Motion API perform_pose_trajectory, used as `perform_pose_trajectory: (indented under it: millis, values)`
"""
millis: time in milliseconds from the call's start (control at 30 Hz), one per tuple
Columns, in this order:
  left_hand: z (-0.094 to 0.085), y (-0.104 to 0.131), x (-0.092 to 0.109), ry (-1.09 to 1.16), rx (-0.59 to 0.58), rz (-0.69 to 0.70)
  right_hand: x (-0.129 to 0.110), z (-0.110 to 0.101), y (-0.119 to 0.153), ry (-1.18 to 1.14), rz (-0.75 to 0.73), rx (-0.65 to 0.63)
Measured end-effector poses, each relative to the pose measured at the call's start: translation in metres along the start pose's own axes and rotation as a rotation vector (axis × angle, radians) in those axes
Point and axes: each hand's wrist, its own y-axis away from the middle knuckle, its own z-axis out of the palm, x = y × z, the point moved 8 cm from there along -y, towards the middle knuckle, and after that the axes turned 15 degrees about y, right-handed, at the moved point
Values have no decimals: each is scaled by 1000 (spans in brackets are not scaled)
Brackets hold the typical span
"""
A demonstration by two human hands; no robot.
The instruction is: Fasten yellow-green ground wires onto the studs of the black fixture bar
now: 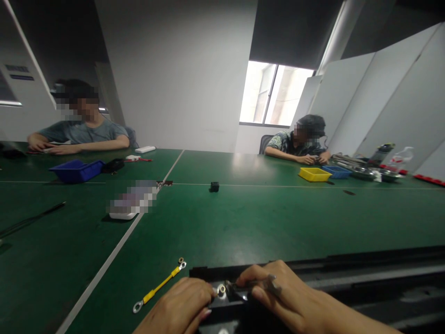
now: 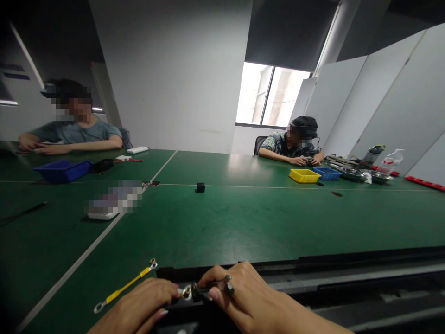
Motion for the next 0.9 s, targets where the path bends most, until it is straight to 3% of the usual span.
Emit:
perform_pose_trajectory:
  millis: [900]
  values:
    - [1, -1, 0, 1, -12, -14, 5, 3, -1, -51, 39, -34]
